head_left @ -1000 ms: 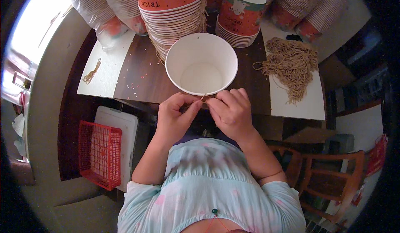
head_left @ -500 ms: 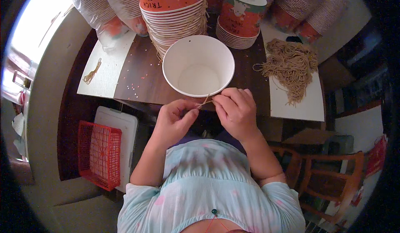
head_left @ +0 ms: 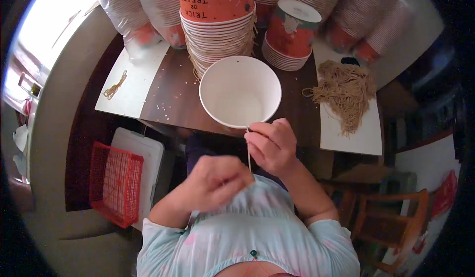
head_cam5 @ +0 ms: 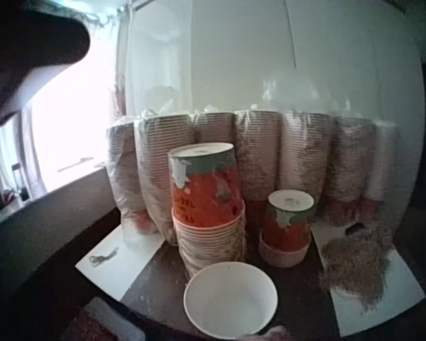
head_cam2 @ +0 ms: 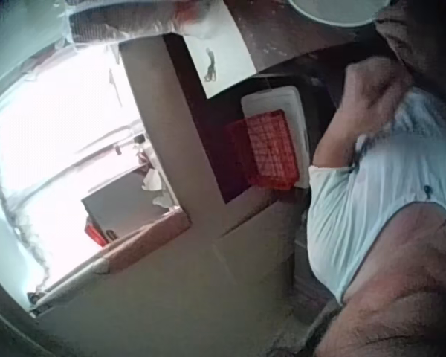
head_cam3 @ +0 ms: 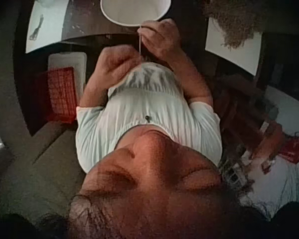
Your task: Attaching pre-cut string handles to decorative paper cups or buckets for packaging.
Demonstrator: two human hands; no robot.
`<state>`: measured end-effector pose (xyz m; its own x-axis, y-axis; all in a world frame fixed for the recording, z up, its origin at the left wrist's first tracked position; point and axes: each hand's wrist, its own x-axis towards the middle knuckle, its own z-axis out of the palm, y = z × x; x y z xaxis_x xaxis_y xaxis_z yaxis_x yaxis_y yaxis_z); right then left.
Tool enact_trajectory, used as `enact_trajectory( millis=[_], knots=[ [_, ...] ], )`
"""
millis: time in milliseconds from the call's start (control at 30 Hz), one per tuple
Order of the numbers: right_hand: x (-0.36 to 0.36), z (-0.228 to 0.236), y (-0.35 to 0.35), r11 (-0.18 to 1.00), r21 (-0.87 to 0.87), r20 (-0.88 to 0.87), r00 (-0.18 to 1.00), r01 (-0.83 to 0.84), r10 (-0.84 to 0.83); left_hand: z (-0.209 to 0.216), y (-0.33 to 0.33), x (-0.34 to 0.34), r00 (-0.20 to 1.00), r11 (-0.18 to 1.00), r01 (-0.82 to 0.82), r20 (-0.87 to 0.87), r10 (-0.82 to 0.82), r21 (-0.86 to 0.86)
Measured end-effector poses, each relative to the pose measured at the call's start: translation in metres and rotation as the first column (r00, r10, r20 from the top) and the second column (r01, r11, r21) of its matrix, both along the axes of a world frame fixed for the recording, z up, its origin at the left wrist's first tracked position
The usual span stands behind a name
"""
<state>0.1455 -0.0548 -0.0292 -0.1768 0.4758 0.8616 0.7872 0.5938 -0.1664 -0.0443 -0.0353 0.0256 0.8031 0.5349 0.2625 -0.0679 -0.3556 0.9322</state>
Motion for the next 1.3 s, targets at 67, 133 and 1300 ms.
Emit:
enact_trajectory(
  millis=[67, 133, 1300],
  knots=[
    [0.004, -0.007, 0.002, 0.999, -0.036, -0.024, 1.0, 0.006, -0.007, 0.022, -0.005, -0.005, 0.995, 0.992, 0.101, -0.001, -0.101, -0.08],
    [0.005, -0.007, -0.001, 0.992, -0.126, -0.092, 0.996, -0.002, -0.009, 0.022, -0.002, -0.006, 0.994, 0.99, 0.106, 0.034, -0.103, -0.09],
    [0.09, 0.101, 0.054, 0.574, -0.732, -0.564, 0.799, -0.367, -0.208, 0.022, 0.127, 0.065, 0.991, 0.843, 0.048, -0.082, -0.109, -0.536]
  ],
)
